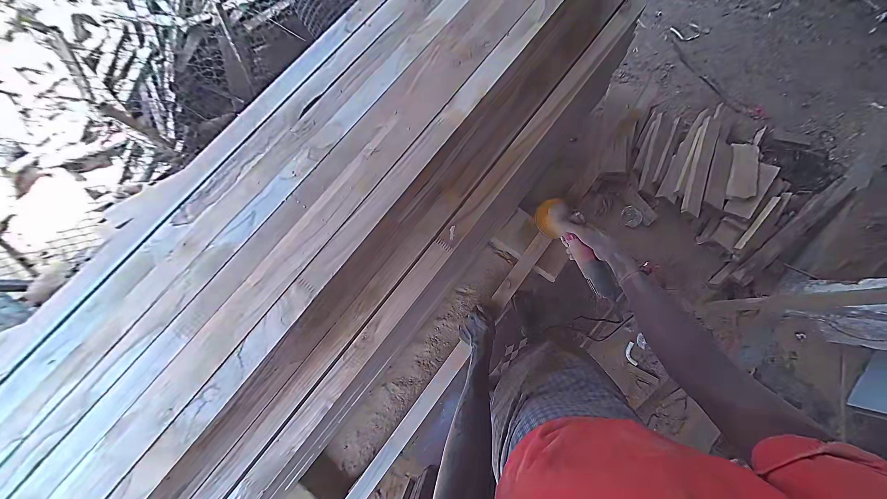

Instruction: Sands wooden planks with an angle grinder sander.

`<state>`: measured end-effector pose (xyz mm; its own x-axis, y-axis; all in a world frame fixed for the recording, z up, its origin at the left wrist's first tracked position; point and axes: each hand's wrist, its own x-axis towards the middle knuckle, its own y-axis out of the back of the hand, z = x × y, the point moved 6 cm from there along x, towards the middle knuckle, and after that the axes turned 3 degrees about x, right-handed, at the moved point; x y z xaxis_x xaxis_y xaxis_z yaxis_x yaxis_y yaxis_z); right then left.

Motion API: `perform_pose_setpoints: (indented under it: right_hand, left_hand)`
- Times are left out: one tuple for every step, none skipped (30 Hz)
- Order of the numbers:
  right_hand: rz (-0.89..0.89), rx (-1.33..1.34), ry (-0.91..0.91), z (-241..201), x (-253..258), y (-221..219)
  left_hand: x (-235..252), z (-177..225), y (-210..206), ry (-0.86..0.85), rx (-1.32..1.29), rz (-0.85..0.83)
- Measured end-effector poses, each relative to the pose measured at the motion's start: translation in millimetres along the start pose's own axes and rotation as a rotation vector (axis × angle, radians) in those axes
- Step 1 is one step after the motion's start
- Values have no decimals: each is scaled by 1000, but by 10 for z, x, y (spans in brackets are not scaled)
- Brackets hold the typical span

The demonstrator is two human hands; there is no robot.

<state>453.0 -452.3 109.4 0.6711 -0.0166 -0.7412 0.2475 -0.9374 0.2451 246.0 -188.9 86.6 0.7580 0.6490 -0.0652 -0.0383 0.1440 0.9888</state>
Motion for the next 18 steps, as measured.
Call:
perform_pose_setpoints:
  right_hand:
    - [18,8,0,-20,94,111]
    - [43,18,-6,-29,192,219]
    - [62,32,-16,-31,289,321]
    - [69,37,-17,-53,332,405]
    - [70,41,-15,-79,327,466]
    - [86,62,-20,-63,394,546]
    - [100,100,-22,9,509,642]
    - [117,128,-22,89,633,755]
    - [138,142,-29,153,709,865]
    - [158,157,-32,238,752,956]
    - [162,165,-24,293,737,1007]
    - [172,168,-15,325,670,1025]
    - [178,169,4,325,533,1000]
    - [169,170,30,337,390,931]
    - [159,151,46,348,224,811]
    - [140,110,15,322,-20,626]
    - [110,64,-20,342,-208,413]
    - [86,25,-47,451,-289,200]
  left_hand:
    - [144,49,-437,12,2,-193]
    - [273,82,-733,23,6,-431]
    - [350,102,-881,28,6,-558]
    - [381,93,-944,28,-1,-605]
    - [372,43,-970,16,-13,-613]
    - [353,-41,-983,8,-20,-613]
    - [320,-171,-988,3,-18,-602]
    - [264,-331,-992,8,-24,-592]
    - [195,-520,-980,27,-32,-593]
    - [101,-739,-936,47,-43,-607]
    - [2,-958,-860,71,-66,-628]
    - [-76,-1202,-837,81,-58,-644]
    - [-136,-1449,-844,85,-22,-638]
    - [-189,-1696,-901,85,21,-618]
    - [-233,-1898,-944,90,51,-602]
    - [-266,-2046,-963,98,56,-591]
    - [-297,-2160,-974,105,54,-585]
    - [-325,-2238,-968,116,48,-585]
